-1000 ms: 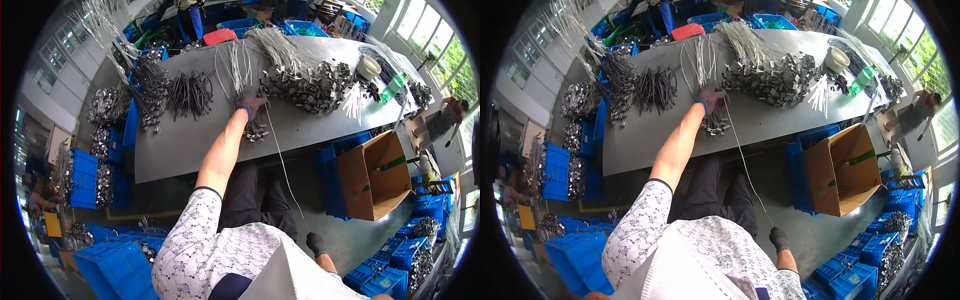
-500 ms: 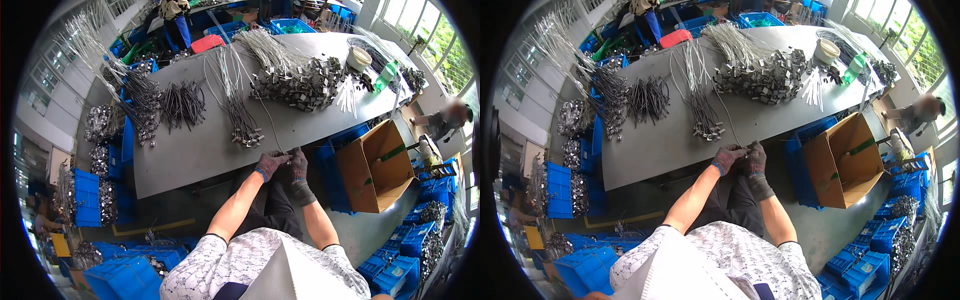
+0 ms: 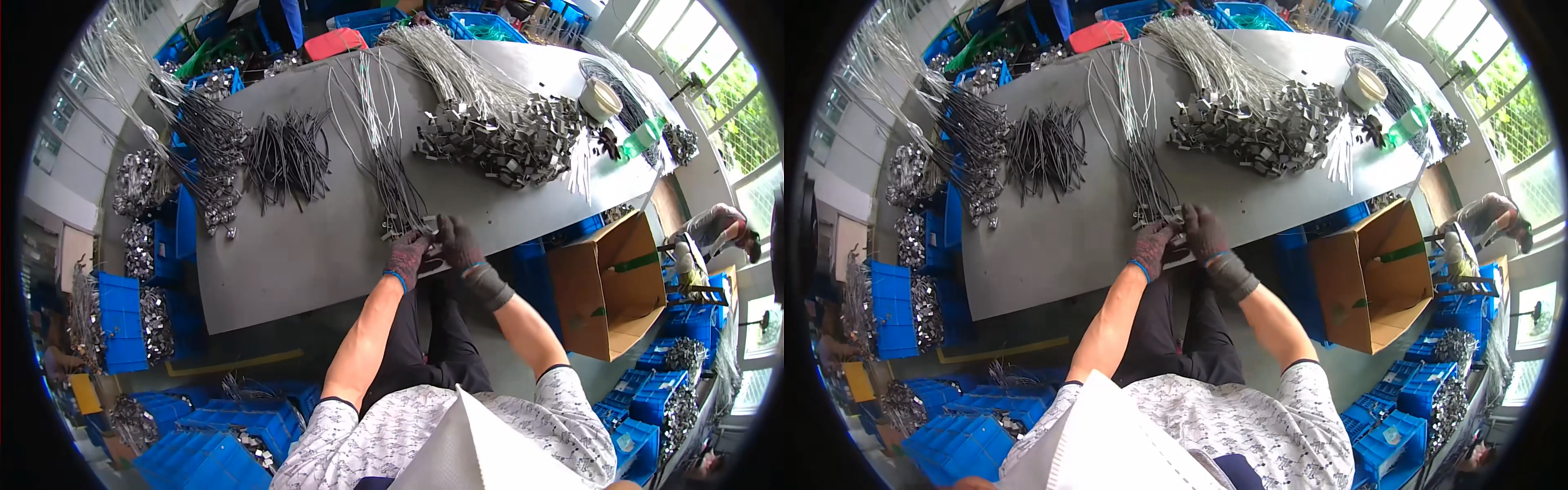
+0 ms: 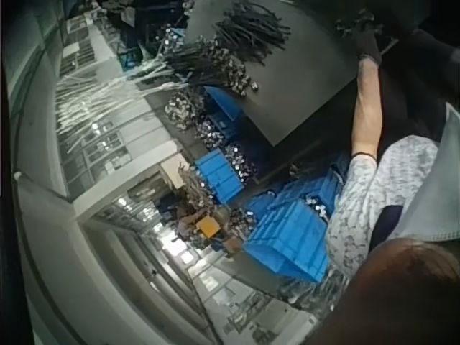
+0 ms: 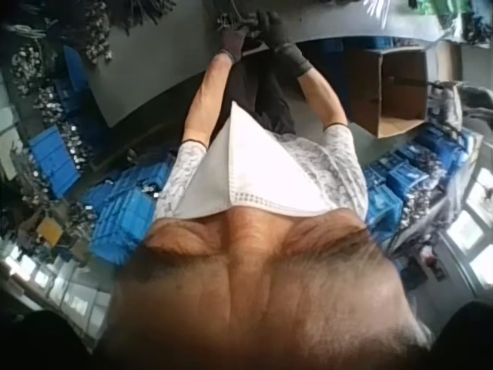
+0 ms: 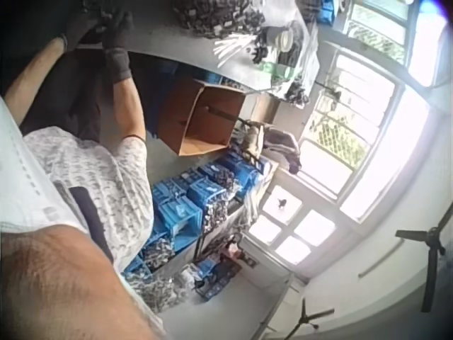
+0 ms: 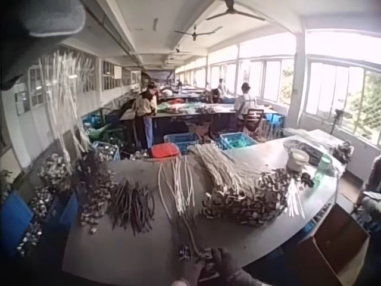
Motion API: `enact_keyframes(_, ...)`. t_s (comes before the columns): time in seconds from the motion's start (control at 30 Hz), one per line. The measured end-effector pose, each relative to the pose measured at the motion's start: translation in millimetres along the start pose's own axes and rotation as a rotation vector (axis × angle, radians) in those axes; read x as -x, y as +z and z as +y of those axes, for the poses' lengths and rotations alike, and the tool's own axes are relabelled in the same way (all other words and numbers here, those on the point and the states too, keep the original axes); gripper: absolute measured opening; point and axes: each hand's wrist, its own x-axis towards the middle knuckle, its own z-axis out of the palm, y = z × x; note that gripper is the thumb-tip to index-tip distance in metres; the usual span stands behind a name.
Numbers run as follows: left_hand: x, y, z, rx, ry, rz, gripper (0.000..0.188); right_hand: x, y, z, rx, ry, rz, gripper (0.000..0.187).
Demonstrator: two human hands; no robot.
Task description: Sorting and bundling thin metal wires with attached components on a production workbench.
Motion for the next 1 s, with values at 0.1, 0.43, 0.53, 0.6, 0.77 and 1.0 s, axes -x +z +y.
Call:
enact_keyframes(0.1, 11, -2, 46, 0.213, -0.465, 0.01, 0.027, -61, -47, -40, 0.429, -0.091, 0.261, 0.046)
enact_keyframes(0.43, -21, -31, 54, -0.056, -0.359, -0.24, 0.022, -209, -127, -24, 0.869, 0.033, 0.195, 0.045)
enact_keyframes(0.53, -71, -126, -8, -0.905, 0.31, -0.288, 0.027, -194, -102, -41, 0.841, -0.021, 0.235, 0.044)
enact_keyframes(0.6, -80, -120, 42, -1.141, 0.03, 0.277, 0.033, -161, -116, -17, 0.802, -0.146, 0.208, 0.039)
enact_keyframes(0.77, -121, -224, 53, -1.394, -0.106, 0.902, 0.041, -83, -84, 9, 0.501, -0.134, 0.383, 0.04)
enact_keyframes(1.0, -140, -269, 30, -1.412, -0.239, 0.755, 0.025, -48, -107, 6, -0.771, 0.025, 0.194, 0.044)
